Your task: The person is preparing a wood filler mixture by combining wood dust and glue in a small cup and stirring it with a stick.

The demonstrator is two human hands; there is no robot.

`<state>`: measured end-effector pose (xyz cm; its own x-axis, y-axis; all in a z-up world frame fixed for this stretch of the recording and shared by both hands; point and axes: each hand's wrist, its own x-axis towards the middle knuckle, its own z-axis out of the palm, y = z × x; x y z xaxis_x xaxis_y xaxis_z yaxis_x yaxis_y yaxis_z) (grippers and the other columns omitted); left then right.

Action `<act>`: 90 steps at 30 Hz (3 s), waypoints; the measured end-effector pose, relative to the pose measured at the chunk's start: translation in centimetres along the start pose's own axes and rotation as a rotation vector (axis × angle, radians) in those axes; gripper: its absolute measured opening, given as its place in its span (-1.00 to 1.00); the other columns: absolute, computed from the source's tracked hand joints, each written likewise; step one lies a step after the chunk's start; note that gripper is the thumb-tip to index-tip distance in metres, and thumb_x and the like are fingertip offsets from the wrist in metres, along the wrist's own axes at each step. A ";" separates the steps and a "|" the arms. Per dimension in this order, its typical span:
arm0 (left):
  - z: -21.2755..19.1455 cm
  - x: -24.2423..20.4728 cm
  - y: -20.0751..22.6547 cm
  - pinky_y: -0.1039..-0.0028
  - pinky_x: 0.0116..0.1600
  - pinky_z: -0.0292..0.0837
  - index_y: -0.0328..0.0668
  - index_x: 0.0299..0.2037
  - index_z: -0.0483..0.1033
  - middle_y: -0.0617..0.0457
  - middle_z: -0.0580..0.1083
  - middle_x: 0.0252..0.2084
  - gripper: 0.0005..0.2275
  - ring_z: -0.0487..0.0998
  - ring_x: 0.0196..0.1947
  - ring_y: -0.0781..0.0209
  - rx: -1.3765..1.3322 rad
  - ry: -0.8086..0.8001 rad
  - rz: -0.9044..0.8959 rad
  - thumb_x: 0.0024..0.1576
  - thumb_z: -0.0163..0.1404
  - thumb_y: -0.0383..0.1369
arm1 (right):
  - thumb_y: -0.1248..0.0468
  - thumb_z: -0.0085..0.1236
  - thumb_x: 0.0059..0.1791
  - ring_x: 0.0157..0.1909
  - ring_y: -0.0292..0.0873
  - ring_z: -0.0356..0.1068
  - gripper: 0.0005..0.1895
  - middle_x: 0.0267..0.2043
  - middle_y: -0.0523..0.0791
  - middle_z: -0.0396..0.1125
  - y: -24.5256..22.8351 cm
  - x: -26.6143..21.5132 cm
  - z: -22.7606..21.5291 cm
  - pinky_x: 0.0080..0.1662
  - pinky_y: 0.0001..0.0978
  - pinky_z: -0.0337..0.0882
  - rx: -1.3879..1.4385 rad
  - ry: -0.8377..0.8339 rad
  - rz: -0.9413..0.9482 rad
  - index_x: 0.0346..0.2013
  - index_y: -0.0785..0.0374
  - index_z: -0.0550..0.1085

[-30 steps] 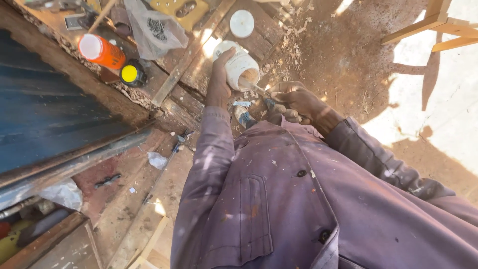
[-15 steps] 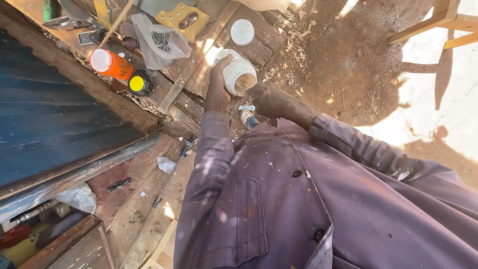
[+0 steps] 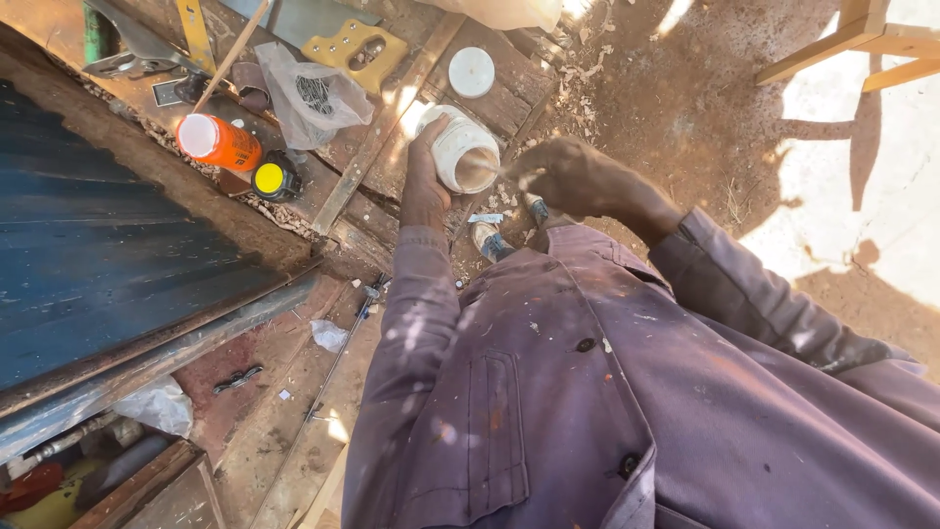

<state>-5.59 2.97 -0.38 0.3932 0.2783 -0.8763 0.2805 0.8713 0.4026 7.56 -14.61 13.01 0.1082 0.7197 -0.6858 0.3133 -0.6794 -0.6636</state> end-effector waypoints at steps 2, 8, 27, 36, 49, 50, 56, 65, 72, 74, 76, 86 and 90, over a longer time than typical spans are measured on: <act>0.1 -0.4 0.1 -0.35 -0.29 0.48 -0.15 -0.16 0.53 -0.24 0.54 -0.28 -0.46 0.57 -0.24 -0.30 0.007 0.021 0.008 -0.20 0.20 0.09 | 0.33 -0.15 0.14 -0.60 -0.33 0.32 -0.67 -0.12 0.16 0.44 0.7 1.5 0.8 -0.57 -0.54 0.32 -0.100 0.114 -0.130 0.14 0.22 0.49; 1.4 -3.3 1.0 -0.21 -0.16 0.53 -0.20 -0.07 0.51 -0.31 0.52 -0.18 -0.43 0.51 -0.10 -0.33 0.025 0.027 0.048 -0.10 0.17 0.10 | 0.29 -0.07 -0.02 -0.20 -0.08 0.46 -0.65 -0.11 0.01 0.36 10.0 8.9 6.3 -0.12 -0.23 0.49 -0.647 0.020 -0.234 0.03 0.24 0.47; 1.3 -2.1 0.0 -0.32 -0.01 0.29 -0.25 -0.02 0.50 -0.34 0.52 -0.10 -0.35 0.45 -0.01 -0.38 -0.037 0.018 0.023 -0.19 0.21 0.09 | 0.36 -0.15 -0.07 -0.45 -0.08 0.48 -0.62 -0.27 0.07 0.43 6.3 8.1 4.7 -0.53 -0.23 0.46 -0.192 0.167 0.152 -0.05 0.30 0.53; 3.6 -7.6 1.6 0.30 -0.24 0.34 -0.08 -0.07 0.50 0.03 0.55 -0.23 -0.50 0.51 -0.25 0.08 0.159 0.112 -0.003 -0.12 -0.01 0.05 | 0.50 -0.38 0.04 -0.63 -0.34 0.03 -0.61 -0.60 -0.24 0.09 1.7 2.6 5.3 -0.59 -0.58 0.08 -0.215 0.236 -0.049 -0.66 0.14 0.14; 4.0 -8.2 2.0 0.22 -0.19 0.44 -0.11 -0.03 0.50 -0.02 0.55 -0.16 -0.48 0.55 -0.21 0.00 0.186 0.094 0.007 -0.12 0.00 0.03 | 0.47 -0.30 0.10 -0.71 -0.33 0.04 -0.61 -0.64 -0.20 0.13 6.6 4.5 4.2 -0.70 -0.52 0.04 0.094 0.047 -0.238 -0.62 0.24 0.29; 4.0 -8.1 2.0 0.22 -0.22 0.45 -0.13 0.04 0.48 -0.04 0.54 -0.12 -0.45 0.55 -0.19 -0.02 0.191 0.099 0.001 -0.10 0.00 0.02 | 0.39 -0.27 0.21 -0.72 -0.29 0.14 -0.56 -0.62 -0.13 0.24 6.2 4.2 4.2 -0.71 -0.52 0.15 0.109 0.001 -0.180 -0.49 0.33 0.47; 3.8 -6.0 1.4 0.05 -0.27 0.47 -0.04 -0.06 0.53 -0.02 0.55 -0.22 -0.53 0.56 -0.20 -0.05 0.040 0.085 0.042 -0.15 0.07 -0.04 | 0.15 -0.10 0.21 -0.82 -0.30 -0.13 -0.44 -0.78 -0.23 -0.01 1.1 1.9 4.5 -0.74 -0.42 -0.08 0.328 0.061 0.150 -0.68 0.22 0.41; 4.2 -5.2 0.2 0.36 -0.35 0.44 -0.22 -0.13 0.54 -0.06 0.52 -0.35 -0.61 0.56 -0.38 0.01 -0.028 0.006 0.144 -0.04 0.07 -0.10 | 0.24 0.15 0.12 -0.66 -0.35 0.11 -0.70 -0.57 -0.20 0.29 1.0 8.4 7.3 -0.54 -0.55 0.14 0.550 0.125 0.315 -0.50 0.16 0.43; 5.1 -4.1 0.9 0.35 -0.32 0.49 -0.20 -0.06 0.53 -0.03 0.52 -0.28 -0.61 0.57 -0.32 0.00 0.050 0.085 0.111 0.03 0.02 -0.09 | 0.33 -0.03 0.20 -0.83 -0.33 0.18 -0.60 -0.71 -0.07 0.31 1.0 5.7 5.7 -0.81 -0.63 0.09 0.824 0.071 0.145 -0.51 0.42 0.48; 4.0 0.2 -0.1 -0.18 0.02 0.47 -0.21 -0.07 0.52 -0.21 0.54 -0.11 -0.52 0.55 -0.06 -0.25 -0.077 0.072 0.123 -0.13 0.27 -0.10 | 0.23 0.07 0.05 -0.82 -0.25 0.30 -0.66 -0.67 0.07 0.39 4.0 8.5 6.5 -0.75 -0.38 0.39 0.795 0.103 0.098 -0.46 0.46 0.56; 3.8 -0.3 0.1 -0.20 -0.02 0.47 -0.18 -0.08 0.51 -0.23 0.54 -0.14 -0.49 0.55 -0.07 -0.26 -0.055 0.109 0.083 -0.14 0.24 -0.02 | 0.24 0.01 0.07 -0.79 -0.27 0.32 -0.65 -0.67 0.05 0.38 4.5 7.4 5.8 -0.73 -0.42 0.40 0.826 0.119 0.063 -0.46 0.47 0.55; 7.1 -3.0 1.2 -0.30 -0.24 0.46 -0.10 -0.09 0.48 -0.28 0.52 -0.16 -0.40 0.52 -0.14 -0.38 0.051 0.261 -0.023 -0.21 0.13 0.16 | 0.25 0.06 0.12 -0.46 -0.11 0.38 -0.80 -0.44 0.01 0.36 7.4 5.3 -0.2 -0.38 -0.36 0.41 0.366 0.115 -0.091 -0.25 0.33 0.52; 8.3 -2.4 1.1 -0.22 -0.24 0.51 -0.10 -0.11 0.48 -0.24 0.52 -0.19 -0.42 0.54 -0.18 -0.34 0.095 0.268 -0.014 -0.17 0.08 0.17 | 0.35 0.10 0.04 -0.22 0.01 0.46 -0.77 -0.29 0.01 0.36 6.5 5.0 -1.4 -0.18 -0.19 0.50 0.122 0.077 -0.149 -0.01 0.31 0.42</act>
<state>1.05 -0.06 4.40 0.1469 0.3746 -0.9155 0.3699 0.8375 0.4021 11.46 -15.23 5.69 0.1422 0.8192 -0.5556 0.2153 -0.5735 -0.7904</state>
